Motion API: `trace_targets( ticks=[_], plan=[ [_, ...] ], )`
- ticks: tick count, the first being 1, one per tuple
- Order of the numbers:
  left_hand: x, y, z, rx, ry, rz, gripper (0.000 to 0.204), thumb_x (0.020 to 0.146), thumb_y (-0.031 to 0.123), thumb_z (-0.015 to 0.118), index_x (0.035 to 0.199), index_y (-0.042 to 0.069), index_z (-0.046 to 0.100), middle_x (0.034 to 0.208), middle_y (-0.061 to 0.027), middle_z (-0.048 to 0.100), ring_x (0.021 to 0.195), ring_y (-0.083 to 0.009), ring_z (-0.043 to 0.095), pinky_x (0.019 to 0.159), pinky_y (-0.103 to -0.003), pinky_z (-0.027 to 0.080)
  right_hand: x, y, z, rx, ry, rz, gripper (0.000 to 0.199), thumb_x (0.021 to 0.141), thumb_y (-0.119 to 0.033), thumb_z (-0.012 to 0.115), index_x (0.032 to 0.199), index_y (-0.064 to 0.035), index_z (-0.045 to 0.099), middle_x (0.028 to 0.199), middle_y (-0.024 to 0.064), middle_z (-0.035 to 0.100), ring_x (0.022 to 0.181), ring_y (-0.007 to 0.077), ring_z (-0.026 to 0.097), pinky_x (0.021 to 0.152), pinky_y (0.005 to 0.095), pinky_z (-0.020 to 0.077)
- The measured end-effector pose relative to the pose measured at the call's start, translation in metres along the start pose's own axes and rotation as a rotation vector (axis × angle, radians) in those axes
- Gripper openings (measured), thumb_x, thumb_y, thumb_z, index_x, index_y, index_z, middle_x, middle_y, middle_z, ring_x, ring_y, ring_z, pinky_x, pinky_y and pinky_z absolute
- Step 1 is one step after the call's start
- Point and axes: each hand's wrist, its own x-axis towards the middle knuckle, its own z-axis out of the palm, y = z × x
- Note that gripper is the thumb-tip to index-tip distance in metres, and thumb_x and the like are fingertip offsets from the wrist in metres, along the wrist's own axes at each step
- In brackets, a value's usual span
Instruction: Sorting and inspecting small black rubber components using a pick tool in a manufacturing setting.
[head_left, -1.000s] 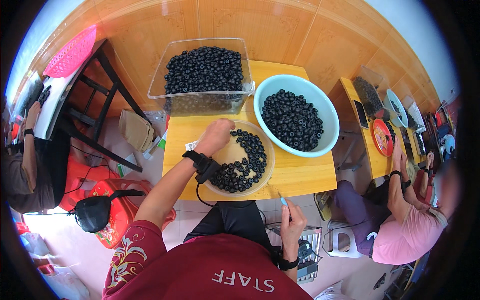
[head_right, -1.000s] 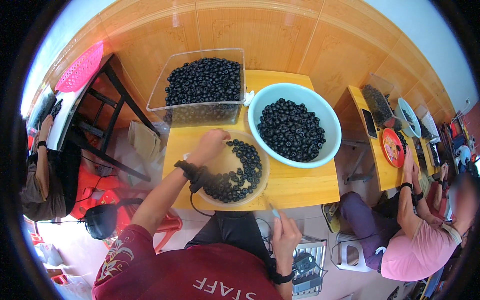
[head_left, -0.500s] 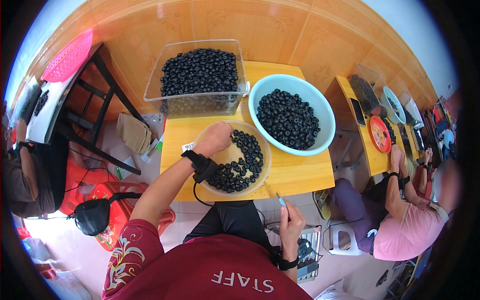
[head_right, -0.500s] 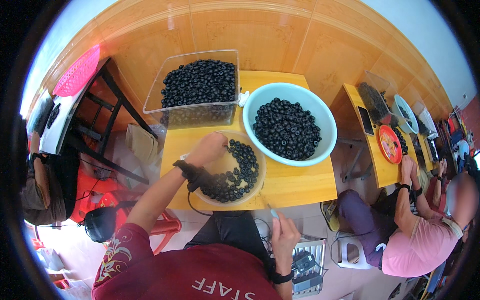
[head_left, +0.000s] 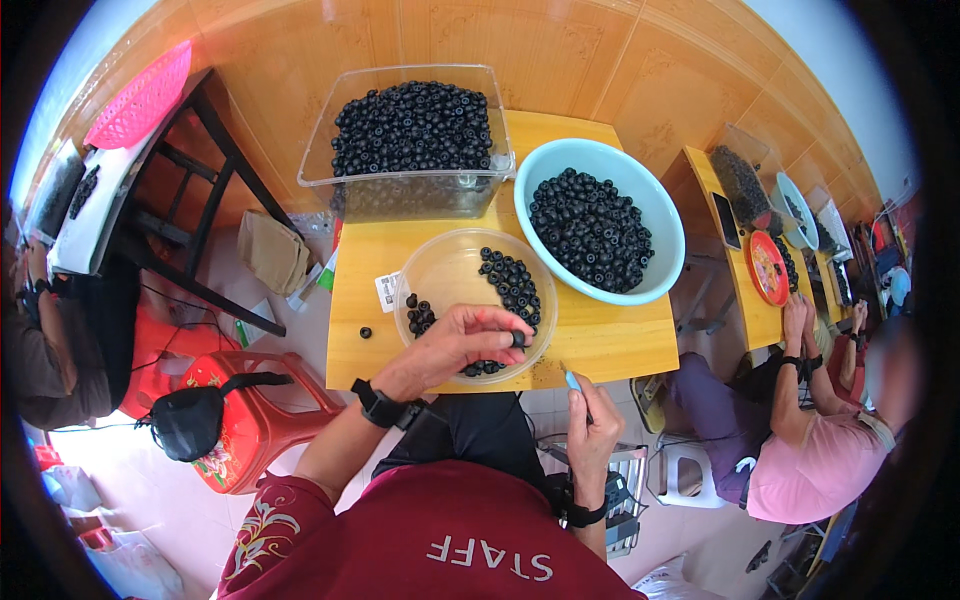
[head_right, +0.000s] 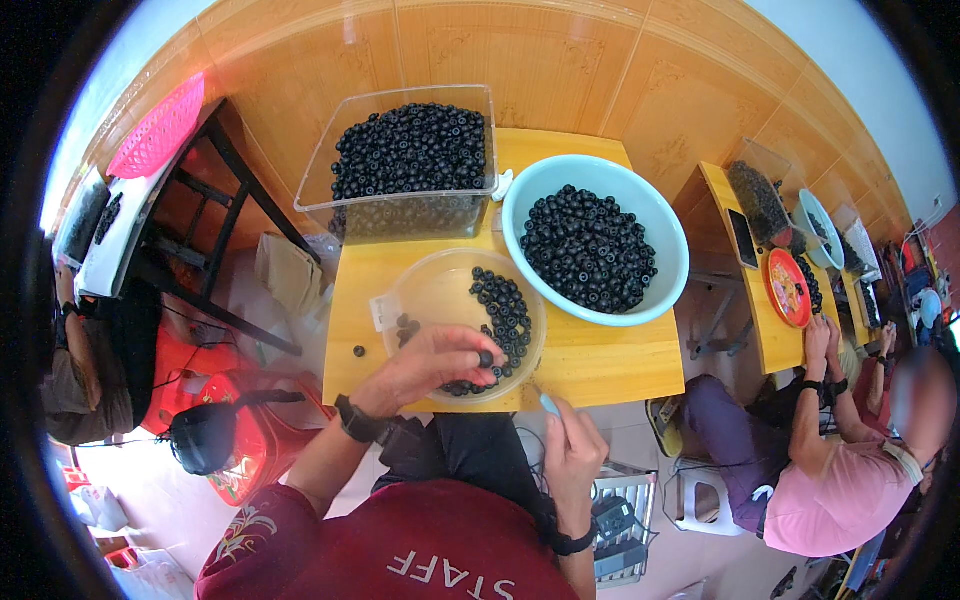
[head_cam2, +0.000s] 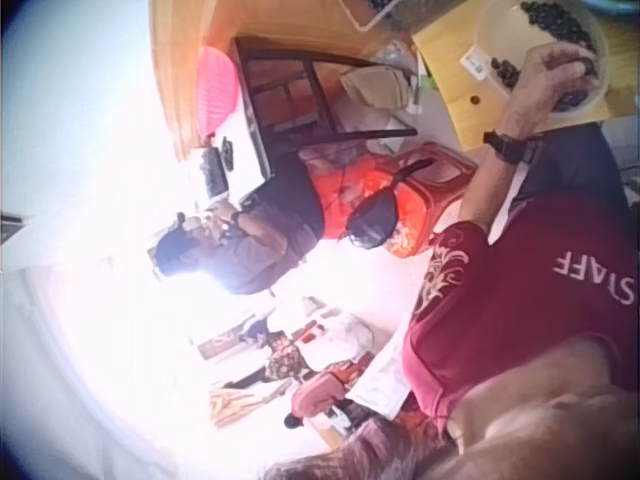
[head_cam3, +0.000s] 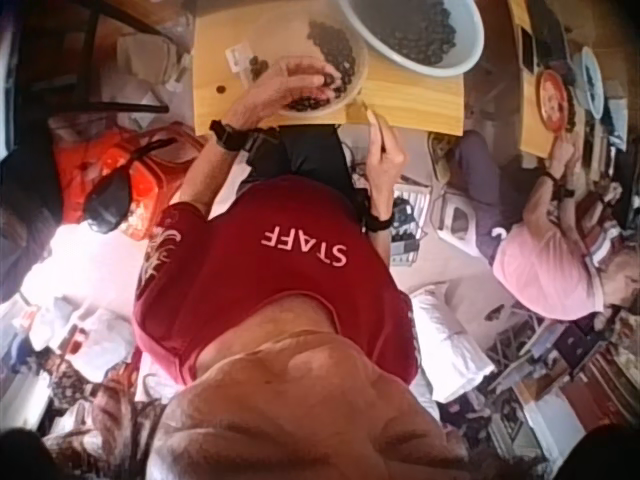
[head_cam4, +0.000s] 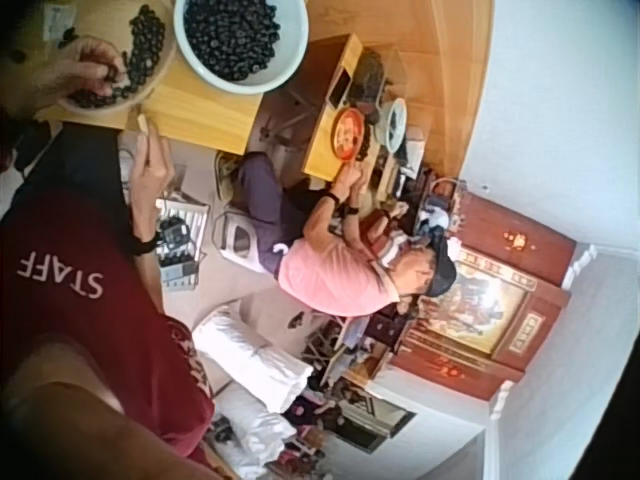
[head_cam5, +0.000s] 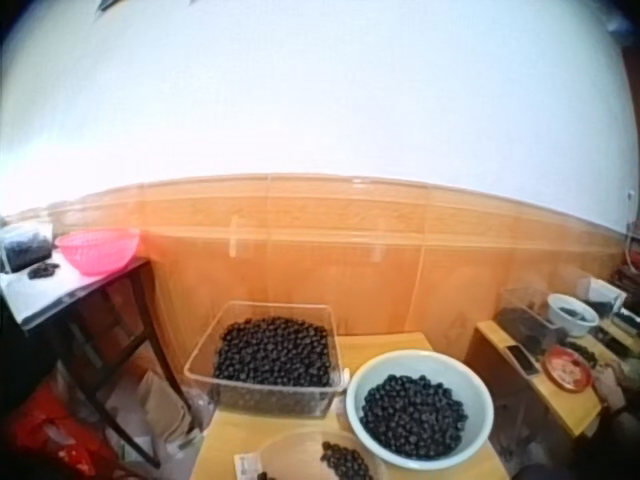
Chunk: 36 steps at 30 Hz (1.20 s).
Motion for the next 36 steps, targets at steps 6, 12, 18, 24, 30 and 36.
trace_targets(
  ticks=[6,12,18,24,30,36],
  plan=[
    [-0.005,-0.027,0.008,-0.216,-0.039,0.026,0.031,0.087,0.011,0.062,0.114,-0.004,0.059,0.103,-0.009,0.063,0.089,-0.0138,0.062,0.085,-0.026,0.05,0.011,-0.029,-0.003,-0.008,-0.083,-0.026,0.02,0.079,0.0,0.063,0.099,0.0011,0.066,0.065,0.0132,0.054,0.054,0.023,0.054,0.051,0.0326,0.0413],
    [-0.005,-0.04,0.011,-0.33,-0.039,0.047,0.027,0.089,0.007,0.06,0.115,0.001,0.06,0.098,-0.0051,0.065,0.087,-0.0117,0.063,0.083,-0.025,0.051,0.01,-0.029,0.003,-0.039,-0.099,-0.107,0.022,0.078,-0.002,0.067,0.099,-0.0002,0.066,0.064,0.0113,0.053,0.053,0.0239,0.053,0.049,0.0339,0.0405],
    [-0.004,-0.041,0.012,-0.385,-0.05,0.084,0.017,0.087,0.007,0.063,0.102,0.003,0.057,0.093,-0.0044,0.063,0.086,-0.0124,0.064,0.08,-0.024,0.051,0.01,-0.028,0.005,-0.08,-0.112,-0.126,0.021,0.078,-0.004,0.067,0.099,0.0003,0.066,0.064,0.0113,0.052,0.053,0.0246,0.053,0.049,0.035,0.0403],
    [-0.004,-0.041,0.012,-0.351,-0.018,0.073,0.015,0.086,0.007,0.065,0.097,0.004,0.056,0.089,-0.0045,0.062,0.082,-0.0127,0.064,0.077,-0.024,0.051,0.011,-0.026,0.005,-0.091,-0.119,-0.159,0.019,0.082,-0.002,0.062,0.101,0.0041,0.065,0.067,0.0113,0.052,0.054,0.0194,0.051,0.049,0.0303,0.0382],
    [-0.004,-0.037,0.014,-0.344,-0.071,0.043,0.018,0.083,0.007,0.067,0.095,0.004,0.055,0.096,-0.0076,0.062,0.082,-0.0146,0.062,0.078,-0.025,0.051,0.01,-0.025,0.005,-0.045,-0.063,-0.142,0.021,0.079,-0.004,0.066,0.1,0.0001,0.066,0.066,0.0125,0.053,0.056,0.0267,0.054,0.051,0.036,0.0426],
    [-0.016,-0.026,0.034,-0.357,-0.254,0.081,0.014,0.085,0.005,0.065,0.095,0.003,0.056,0.09,-0.0053,0.062,0.078,-0.0127,0.063,0.072,-0.024,0.052,0.005,0.017,-0.006,-0.222,-0.016,0.041,0.018,0.084,-0.004,0.06,0.101,0.0005,0.066,0.066,0.0136,0.052,0.056,0.0269,0.053,0.052,0.0361,0.0413]
  ],
)
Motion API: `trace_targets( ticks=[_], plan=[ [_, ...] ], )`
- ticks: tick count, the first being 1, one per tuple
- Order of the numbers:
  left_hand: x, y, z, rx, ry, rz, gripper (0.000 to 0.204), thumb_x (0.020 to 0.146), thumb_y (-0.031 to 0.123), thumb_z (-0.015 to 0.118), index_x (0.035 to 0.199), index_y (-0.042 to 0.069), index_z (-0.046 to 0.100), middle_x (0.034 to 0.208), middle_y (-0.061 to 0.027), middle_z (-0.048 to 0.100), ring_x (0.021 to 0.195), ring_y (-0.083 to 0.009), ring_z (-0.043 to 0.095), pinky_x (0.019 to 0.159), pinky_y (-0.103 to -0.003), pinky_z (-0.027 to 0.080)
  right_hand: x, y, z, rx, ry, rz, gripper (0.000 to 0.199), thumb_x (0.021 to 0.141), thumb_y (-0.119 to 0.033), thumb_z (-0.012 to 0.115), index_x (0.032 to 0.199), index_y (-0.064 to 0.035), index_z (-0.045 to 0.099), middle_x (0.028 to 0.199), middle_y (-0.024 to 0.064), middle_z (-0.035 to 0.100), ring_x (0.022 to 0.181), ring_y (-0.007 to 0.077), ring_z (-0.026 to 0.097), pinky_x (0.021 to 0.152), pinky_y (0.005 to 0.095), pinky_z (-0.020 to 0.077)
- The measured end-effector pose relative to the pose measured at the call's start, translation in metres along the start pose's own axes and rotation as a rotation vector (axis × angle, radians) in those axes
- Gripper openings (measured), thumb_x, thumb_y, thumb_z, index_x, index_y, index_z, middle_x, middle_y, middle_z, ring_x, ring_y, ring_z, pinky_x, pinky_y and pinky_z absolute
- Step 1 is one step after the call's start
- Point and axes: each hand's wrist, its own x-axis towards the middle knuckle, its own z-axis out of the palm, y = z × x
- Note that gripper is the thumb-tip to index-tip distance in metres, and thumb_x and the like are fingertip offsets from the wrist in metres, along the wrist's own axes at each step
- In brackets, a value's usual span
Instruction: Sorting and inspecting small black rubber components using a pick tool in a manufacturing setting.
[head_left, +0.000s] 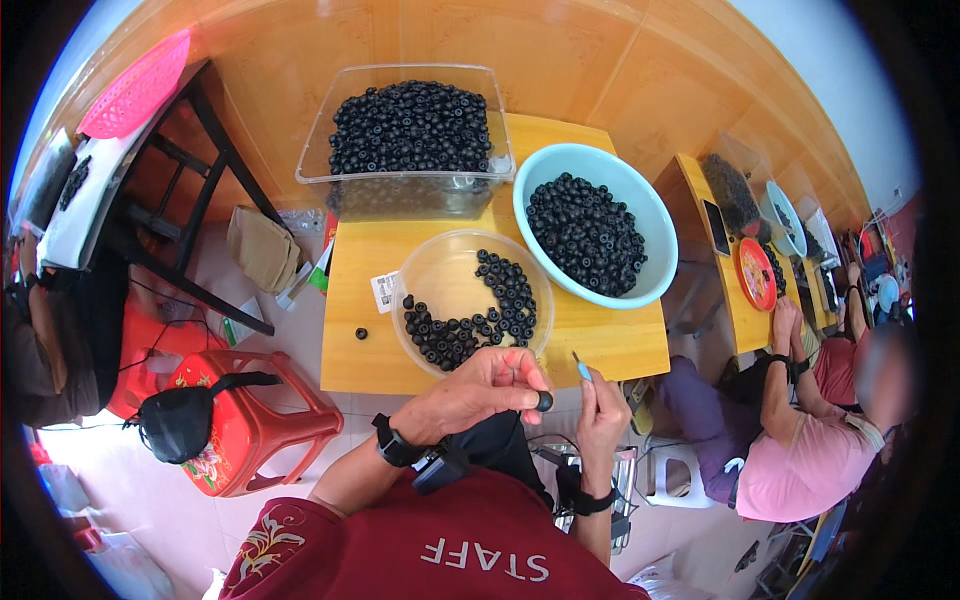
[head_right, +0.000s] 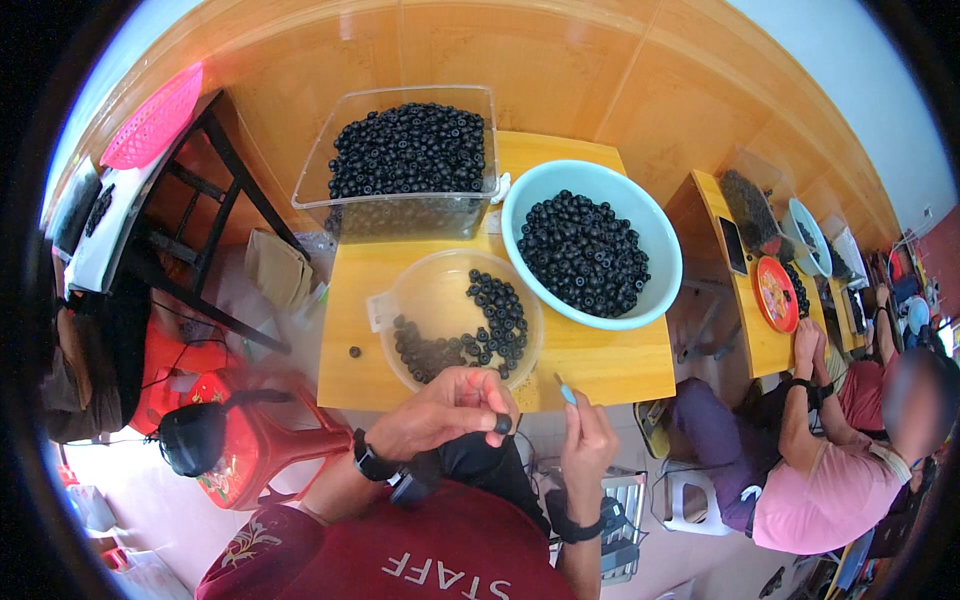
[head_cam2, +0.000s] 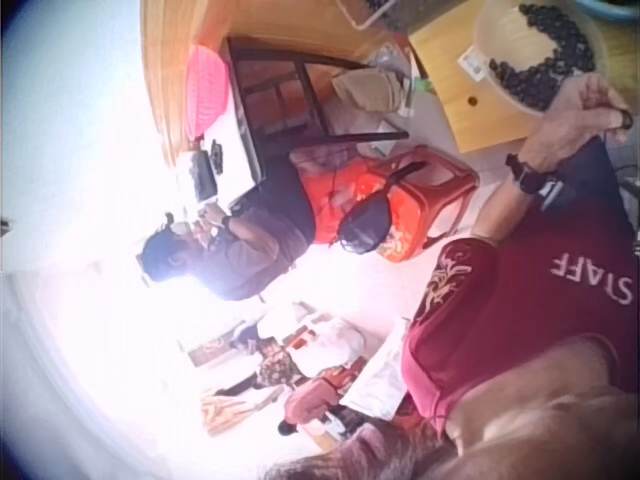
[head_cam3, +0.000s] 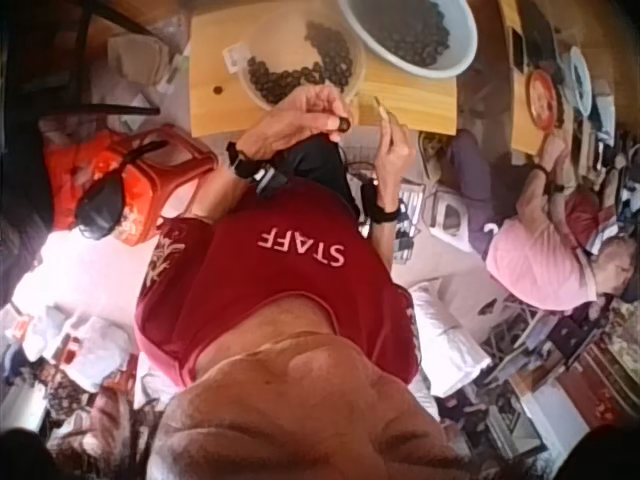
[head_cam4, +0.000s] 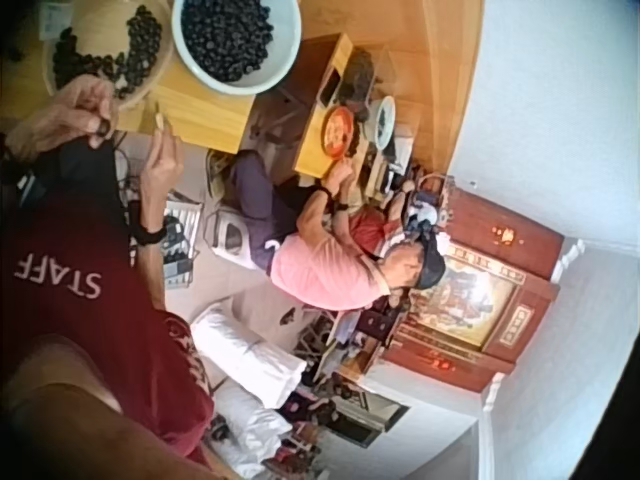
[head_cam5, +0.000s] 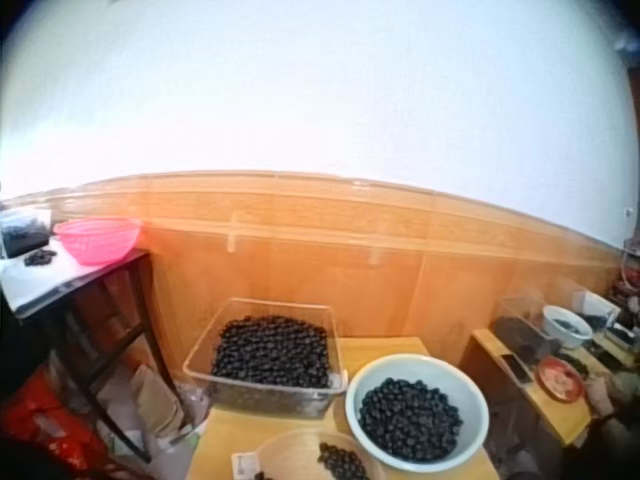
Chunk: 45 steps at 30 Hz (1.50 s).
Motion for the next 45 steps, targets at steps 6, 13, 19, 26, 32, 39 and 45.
trace_targets(
  ticks=[6,13,19,26,32,39,45],
  plan=[
    [0.004,0.002,-0.005,-0.089,0.105,-0.006,0.016,0.086,0.007,0.063,0.1,0.003,0.057,0.093,-0.0038,0.061,0.079,-0.0105,0.06,0.073,-0.023,0.05,-0.007,0.005,-0.004,0.002,0.028,-0.033,0.018,0.086,-0.005,0.06,0.101,0.001,0.066,0.065,0.013,0.051,0.053,0.0239,0.051,0.05,0.035,0.0386],
    [0.002,-0.005,-0.01,-0.149,0.139,-0.005,0.024,0.088,0.006,0.06,0.111,0.003,0.058,0.095,-0.0018,0.059,0.083,-0.0085,0.056,0.076,-0.022,0.047,-0.013,-0.001,0.003,0.032,0.004,0.004,0.017,0.085,-0.006,0.06,0.1,-0.0009,0.066,0.064,0.0131,0.051,0.052,0.0242,0.051,0.05,0.035,0.0394],
    [0.002,-0.007,-0.016,-0.065,0.117,0.016,0.018,0.088,0.007,0.061,0.105,0.004,0.057,0.092,-0.0011,0.06,0.077,-0.0094,0.059,0.071,-0.022,0.049,-0.019,0.001,0.006,0.012,-0.017,0.008,0.017,0.085,-0.006,0.06,0.1,-0.0012,0.066,0.065,0.014,0.053,0.054,0.0276,0.053,0.05,0.0371,0.0402],
    [0.01,0.005,-0.018,0.067,0.201,-0.087,0.013,0.088,0.008,0.06,0.1,0.006,0.054,0.087,-0.0011,0.059,0.071,-0.0101,0.06,0.069,-0.023,0.05,-0.025,0.006,0.007,-0.003,-0.018,0.027,0.017,0.084,-0.006,0.061,0.1,-0.0006,0.066,0.065,0.014,0.053,0.054,0.0284,0.053,0.05,0.0376,0.0401],
    [0.062,0.023,-0.043,0.177,0.173,-0.134,0.012,0.088,0.008,0.058,0.099,0.006,0.052,0.088,-0.003,0.056,0.071,-0.0107,0.057,0.067,-0.022,0.049,-0.03,0.009,-0.002,-0.044,-0.035,0.059,0.017,0.085,-0.007,0.061,0.099,-0.0001,0.066,0.068,0.015,0.055,0.057,0.0311,0.054,0.052,0.039,0.0415],
    [0.144,0.082,0.011,0.539,0.305,-0.01,0.042,0.09,0.022,0.059,0.124,0.001,0.044,0.109,-0.0161,0.054,0.086,-0.0232,0.067,0.079,-0.031,0.056,-0.032,0.012,-0.006,0.008,-0.017,0.094,0.017,0.086,-0.009,0.06,0.099,-0.0008,0.066,0.07,0.0158,0.056,0.06,0.0327,0.056,0.055,0.0395,0.0431],
    [0.114,0.102,-0.057,0.937,0.479,-0.095,0.036,0.089,0.022,0.061,0.113,-0.004,0.055,0.097,-0.0153,0.062,0.08,-0.0212,0.067,0.069,-0.029,0.056,-0.037,0.018,-0.004,0.01,-0.021,0.121,0.017,0.086,-0.01,0.06,0.1,-0.0019,0.066,0.07,0.0159,0.056,0.06,0.033,0.055,0.055,0.0395,0.0432]
  ],
)
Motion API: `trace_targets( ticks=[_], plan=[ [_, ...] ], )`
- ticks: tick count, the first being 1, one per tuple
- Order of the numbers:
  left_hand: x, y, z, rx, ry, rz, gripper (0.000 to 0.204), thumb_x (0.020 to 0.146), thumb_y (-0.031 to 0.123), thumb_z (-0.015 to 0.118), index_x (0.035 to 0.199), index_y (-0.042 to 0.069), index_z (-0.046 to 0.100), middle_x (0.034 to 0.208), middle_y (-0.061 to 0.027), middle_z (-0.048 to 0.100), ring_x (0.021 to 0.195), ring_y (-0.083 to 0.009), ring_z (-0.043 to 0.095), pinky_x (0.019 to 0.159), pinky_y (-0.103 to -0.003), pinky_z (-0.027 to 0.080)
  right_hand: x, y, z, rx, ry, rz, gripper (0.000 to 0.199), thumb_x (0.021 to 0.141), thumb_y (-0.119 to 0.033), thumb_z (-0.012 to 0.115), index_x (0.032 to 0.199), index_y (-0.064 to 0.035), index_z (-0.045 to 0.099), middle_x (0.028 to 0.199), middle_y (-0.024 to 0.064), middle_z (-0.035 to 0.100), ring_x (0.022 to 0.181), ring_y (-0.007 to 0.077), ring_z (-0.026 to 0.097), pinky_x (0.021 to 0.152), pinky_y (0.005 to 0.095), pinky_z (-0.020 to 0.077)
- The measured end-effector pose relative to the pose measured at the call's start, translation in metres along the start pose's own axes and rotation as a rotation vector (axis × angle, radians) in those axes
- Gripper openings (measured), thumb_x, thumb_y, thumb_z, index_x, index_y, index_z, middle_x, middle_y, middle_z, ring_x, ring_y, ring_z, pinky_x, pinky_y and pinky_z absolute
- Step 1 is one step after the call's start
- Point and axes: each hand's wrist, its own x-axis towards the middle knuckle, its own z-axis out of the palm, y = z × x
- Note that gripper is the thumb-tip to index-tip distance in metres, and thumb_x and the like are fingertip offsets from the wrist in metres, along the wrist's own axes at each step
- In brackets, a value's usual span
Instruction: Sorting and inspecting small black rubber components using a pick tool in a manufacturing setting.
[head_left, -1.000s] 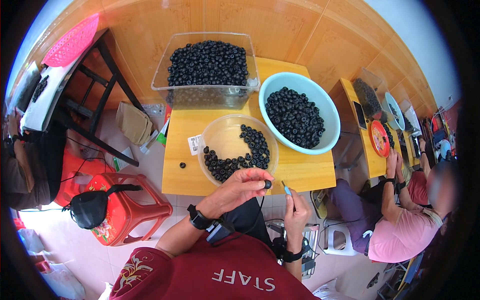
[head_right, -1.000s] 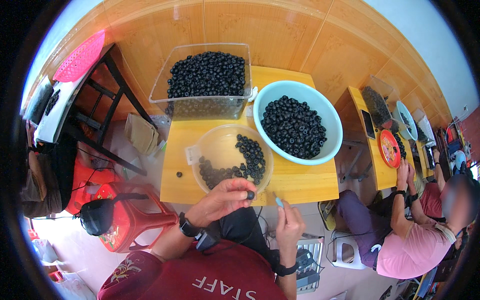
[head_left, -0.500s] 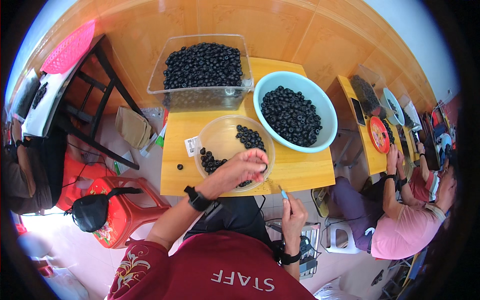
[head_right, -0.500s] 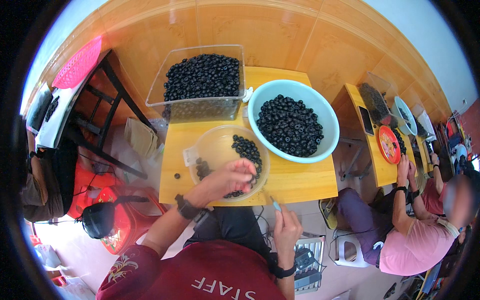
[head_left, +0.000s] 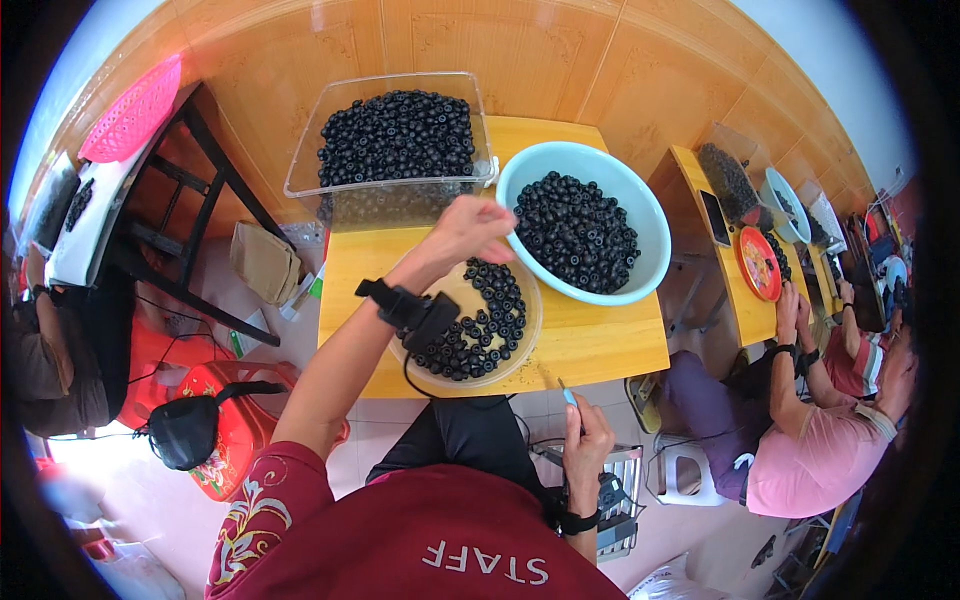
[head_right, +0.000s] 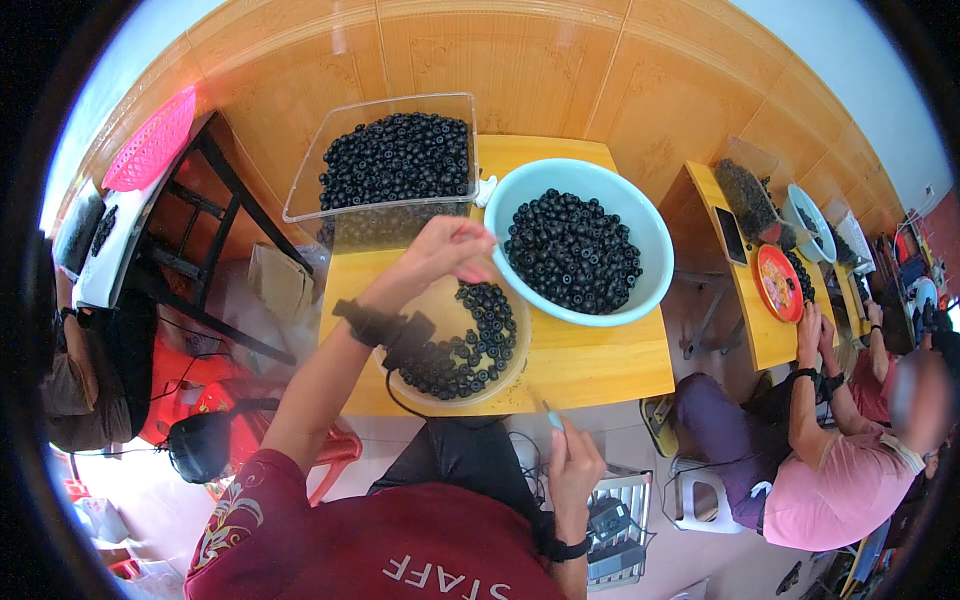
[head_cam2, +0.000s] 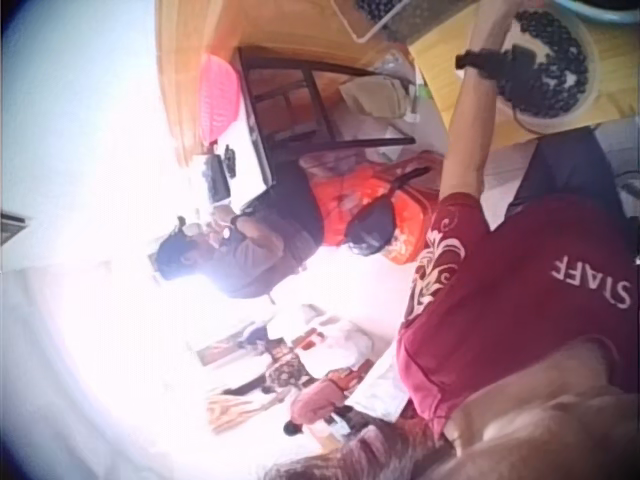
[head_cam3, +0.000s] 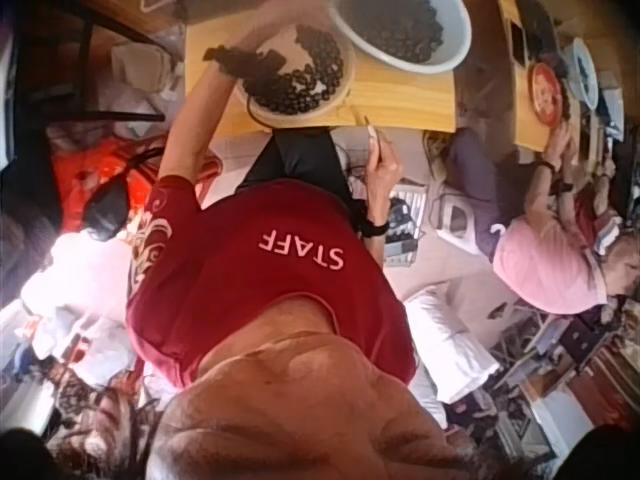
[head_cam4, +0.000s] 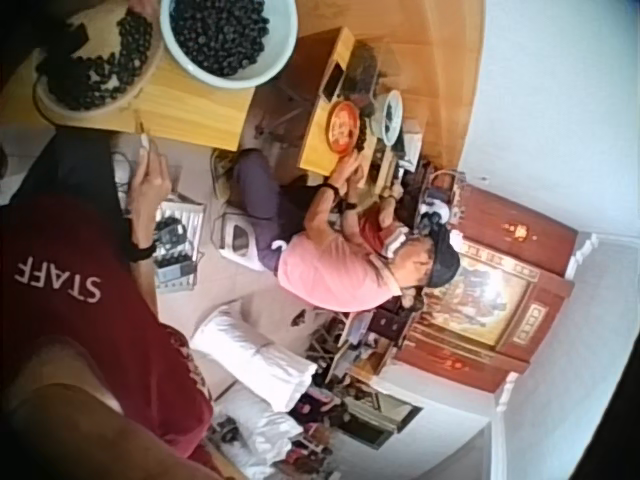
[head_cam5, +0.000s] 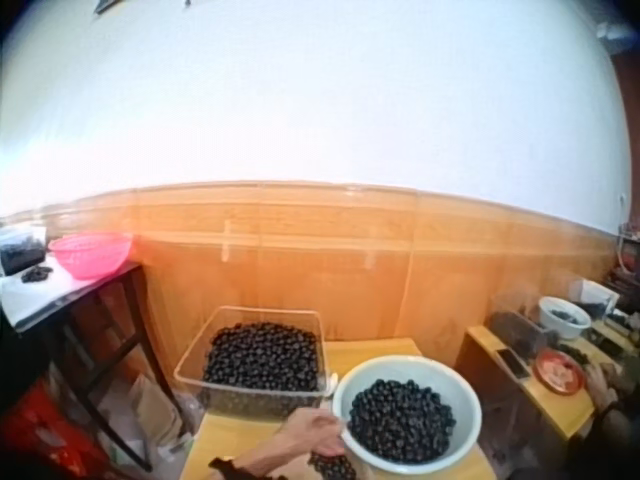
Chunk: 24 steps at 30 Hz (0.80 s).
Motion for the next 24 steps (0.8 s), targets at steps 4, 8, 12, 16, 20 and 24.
trace_targets(
  ticks=[4,8,12,16,20,24],
  plan=[
    [0.002,-0.061,-0.022,0.36,0.109,-0.042,0.023,0.079,0.002,0.06,0.1,-0.005,0.062,0.098,-0.0175,0.064,0.081,-0.0252,0.067,0.069,-0.033,0.055,0.001,0.001,0.005,-0.009,-0.033,-0.036,0.017,0.086,-0.011,0.06,0.1,-0.0025,0.066,0.069,0.0162,0.056,0.06,0.0333,0.056,0.054,0.0396,0.0432],
    [0.004,-0.088,-0.016,0.621,0.182,0.196,0.032,0.074,-0.005,0.058,0.105,-0.001,0.062,0.095,-0.0175,0.064,0.091,-0.0319,0.063,0.08,-0.037,0.049,0.004,-0.002,0.01,0.024,-0.021,-0.059,0.018,0.086,-0.011,0.06,0.101,-0.0028,0.066,0.069,0.0165,0.056,0.059,0.0336,0.056,0.054,0.0398,0.0432],
    [0.002,-0.099,-0.01,0.871,0.116,0.35,0.027,0.073,-0.005,0.057,0.098,0.002,0.063,0.088,-0.0184,0.062,0.093,-0.0374,0.058,0.083,-0.041,0.045,0.004,-0.006,0.011,0.021,-0.034,-0.051,0.018,0.087,-0.011,0.06,0.102,-0.0031,0.066,0.068,0.0166,0.055,0.059,0.0332,0.056,0.054,0.0398,0.0434],
    [-0.003,-0.095,-0.011,0.972,-0.041,0.185,0.014,0.073,-0.004,0.057,0.085,0.002,0.061,0.086,-0.0172,0.062,0.09,-0.0357,0.059,0.076,-0.041,0.047,0.002,-0.005,0.009,0.008,-0.075,-0.007,0.018,0.087,-0.01,0.06,0.101,-0.0022,0.066,0.068,0.0165,0.055,0.058,0.033,0.056,0.054,0.0399,0.0434],
    [-0.017,-0.095,-0.013,0.943,-0.139,0.072,0.008,0.071,0.005,0.06,0.079,0.006,0.06,0.079,-0.0142,0.06,0.084,-0.0332,0.059,0.072,-0.039,0.046,0.002,-0.005,0.011,0.019,-0.072,-0.009,0.017,0.086,-0.01,0.061,0.101,-0.0015,0.066,0.068,0.0164,0.056,0.059,0.0334,0.056,0.054,0.0398,0.0437],
    [-0.025,-0.111,-0.017,0.894,-0.129,0.216,0.01,0.071,0.006,0.061,0.08,0.006,0.061,0.078,-0.0158,0.062,0.08,-0.0328,0.06,0.071,-0.04,0.047,0.005,-0.008,0.015,0.021,-0.07,-0.049,0.017,0.086,-0.009,0.061,0.1,-0.0011,0.066,0.07,0.0167,0.057,0.06,0.0344,0.056,0.055,0.0401,0.0444]
  ],
)
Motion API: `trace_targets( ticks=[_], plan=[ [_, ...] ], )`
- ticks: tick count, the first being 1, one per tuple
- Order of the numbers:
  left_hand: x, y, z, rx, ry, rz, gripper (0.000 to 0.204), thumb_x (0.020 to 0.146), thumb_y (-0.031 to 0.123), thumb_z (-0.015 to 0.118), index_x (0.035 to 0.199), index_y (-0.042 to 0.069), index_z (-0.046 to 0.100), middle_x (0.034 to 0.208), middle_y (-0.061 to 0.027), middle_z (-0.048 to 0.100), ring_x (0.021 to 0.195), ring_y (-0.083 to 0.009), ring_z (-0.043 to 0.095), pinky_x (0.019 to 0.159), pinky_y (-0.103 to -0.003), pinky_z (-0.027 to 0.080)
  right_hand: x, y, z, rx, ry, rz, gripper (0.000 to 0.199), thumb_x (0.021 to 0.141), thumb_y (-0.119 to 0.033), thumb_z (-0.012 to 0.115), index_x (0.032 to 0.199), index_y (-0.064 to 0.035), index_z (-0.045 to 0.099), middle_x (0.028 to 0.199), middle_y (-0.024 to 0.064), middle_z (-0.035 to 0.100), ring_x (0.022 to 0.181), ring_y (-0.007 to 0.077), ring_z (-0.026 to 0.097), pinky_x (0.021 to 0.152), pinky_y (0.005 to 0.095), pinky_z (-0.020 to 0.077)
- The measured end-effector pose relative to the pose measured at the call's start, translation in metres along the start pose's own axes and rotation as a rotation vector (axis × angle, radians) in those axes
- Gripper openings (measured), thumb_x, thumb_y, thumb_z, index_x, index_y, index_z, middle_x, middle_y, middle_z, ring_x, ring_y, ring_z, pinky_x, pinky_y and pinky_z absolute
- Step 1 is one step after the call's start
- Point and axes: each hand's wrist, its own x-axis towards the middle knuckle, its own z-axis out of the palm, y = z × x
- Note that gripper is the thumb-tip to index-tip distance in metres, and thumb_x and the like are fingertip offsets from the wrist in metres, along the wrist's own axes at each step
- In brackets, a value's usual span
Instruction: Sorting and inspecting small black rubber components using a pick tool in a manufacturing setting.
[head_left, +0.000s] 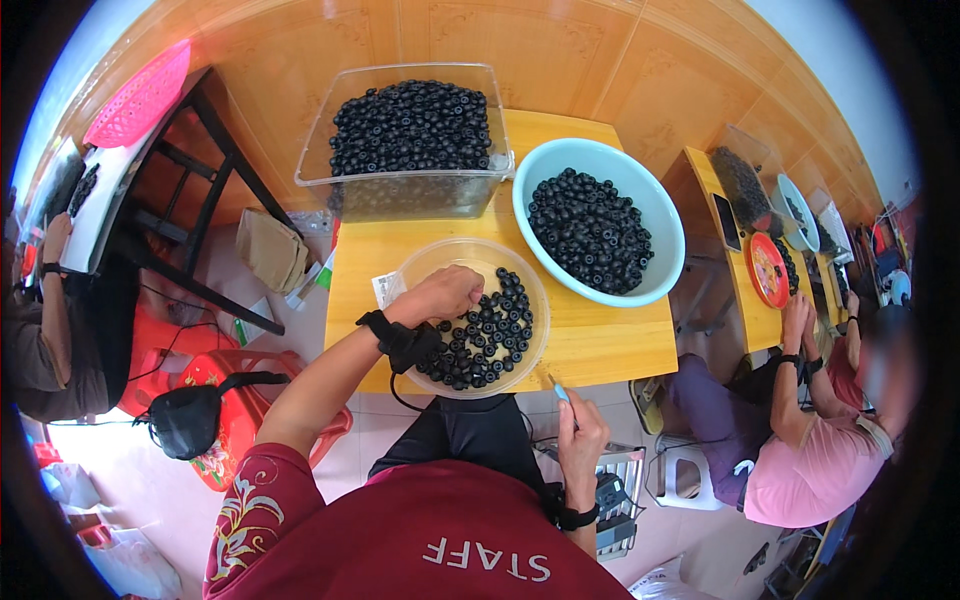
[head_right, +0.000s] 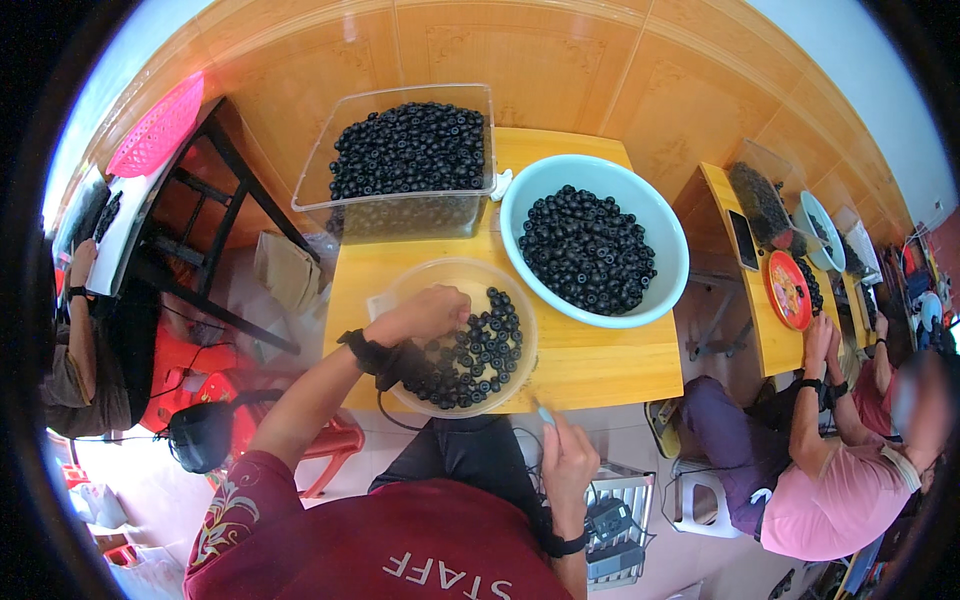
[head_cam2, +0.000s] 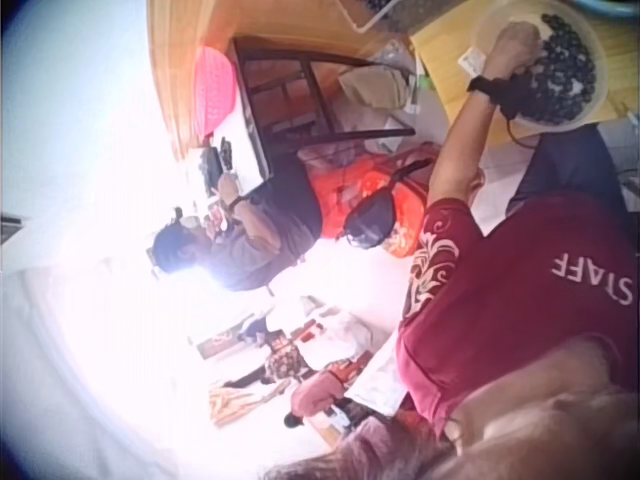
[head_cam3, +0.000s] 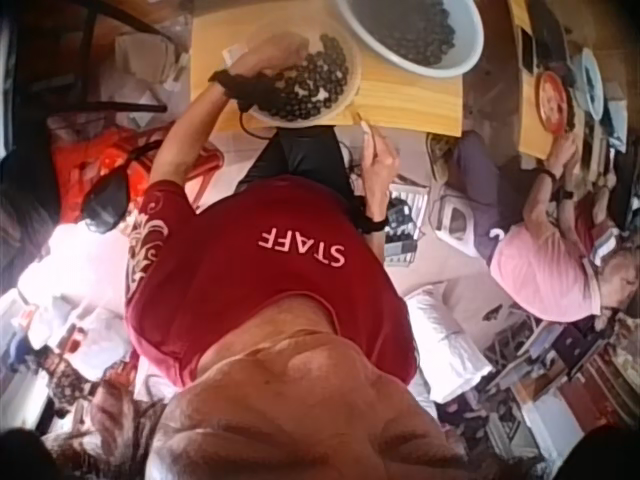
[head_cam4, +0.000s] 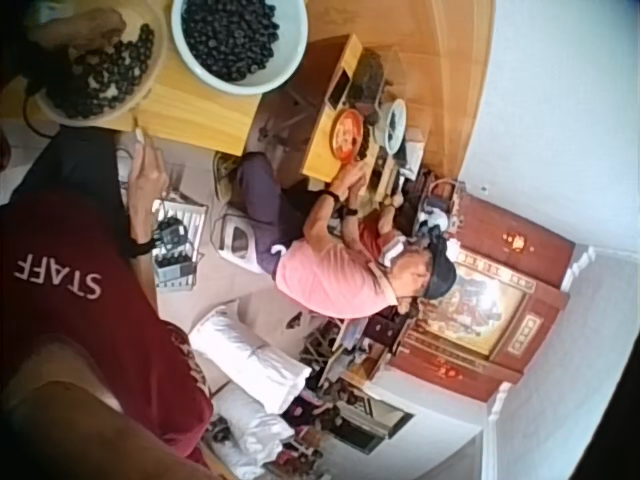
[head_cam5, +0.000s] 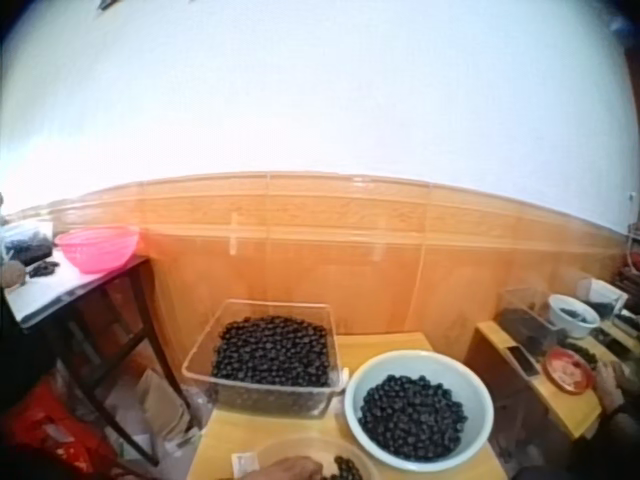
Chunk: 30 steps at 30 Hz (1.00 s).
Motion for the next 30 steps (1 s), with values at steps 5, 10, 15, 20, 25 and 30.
trace_targets(
  ticks=[5,10,15,20,25,30],
  plan=[
    [-0.009,0.004,-0.008,0.03,0.074,0.074,0.016,0.066,0.005,0.065,0.082,0.005,0.062,0.078,-0.0151,0.062,0.078,-0.0319,0.061,0.068,-0.04,0.047,0.001,-0.002,-0.001,-0.017,-0.015,-0.014,0.017,0.086,-0.009,0.06,0.1,-0.0009,0.066,0.07,0.0171,0.057,0.061,0.0354,0.057,0.056,0.0404,0.0446],
    [-0.009,0.012,-0.015,0.071,-0.109,-0.116,0.023,0.06,0.005,0.069,0.082,0.004,0.06,0.076,-0.013,0.062,0.075,-0.0317,0.062,0.064,-0.039,0.048,0.0,-0.003,0.0,-0.012,-0.015,-0.012,0.018,0.086,-0.009,0.06,0.1,-0.0007,0.066,0.07,0.0172,0.056,0.061,0.0357,0.057,0.056,0.0408,0.0443],
    [-0.012,0.009,-0.013,-0.019,-0.054,-0.108,0.023,0.059,0.003,0.069,0.079,0.005,0.058,0.076,-0.0126,0.062,0.075,-0.0318,0.061,0.064,-0.038,0.047,-0.001,-0.003,-0.001,-0.013,-0.011,-0.01,0.018,0.086,-0.009,0.06,0.1,-0.0005,0.066,0.069,0.0172,0.056,0.06,0.0352,0.056,0.055,0.0407,0.0437],
    [-0.028,0.028,-0.031,-0.218,0.059,-0.153,0.023,0.061,0.0,0.071,0.079,0.004,0.057,0.074,-0.009,0.06,0.072,-0.0248,0.063,0.059,-0.034,0.046,-0.001,-0.005,-0.001,-0.01,-0.009,-0.006,0.018,0.085,-0.008,0.06,0.1,0.0,0.066,0.068,0.0167,0.055,0.058,0.0328,0.055,0.054,0.0401,0.0427],
    [-0.052,0.057,-0.045,-1.239,0.053,-0.185,0.018,0.074,-0.003,0.065,0.086,0.005,0.055,0.087,-0.0015,0.058,0.078,-0.0122,0.061,0.068,-0.024,0.051,0.0,-0.007,-0.001,0.093,0.012,0.002,0.018,0.085,-0.006,0.06,0.1,0.0024,0.065,0.067,0.0168,0.055,0.056,0.0299,0.053,0.053,0.038,0.0413],
    [-0.065,0.082,-0.02,-1.551,-0.007,-0.118,0.018,0.081,0.0,0.062,0.099,0.002,0.058,0.091,-0.0028,0.06,0.082,-0.0118,0.062,0.076,-0.023,0.051,0.011,-0.028,-0.007,0.179,0.003,-0.012,0.019,0.085,-0.006,0.06,0.101,0.0032,0.065,0.066,0.0154,0.054,0.055,0.0266,0.052,0.053,0.0353,0.041]
  ],
)
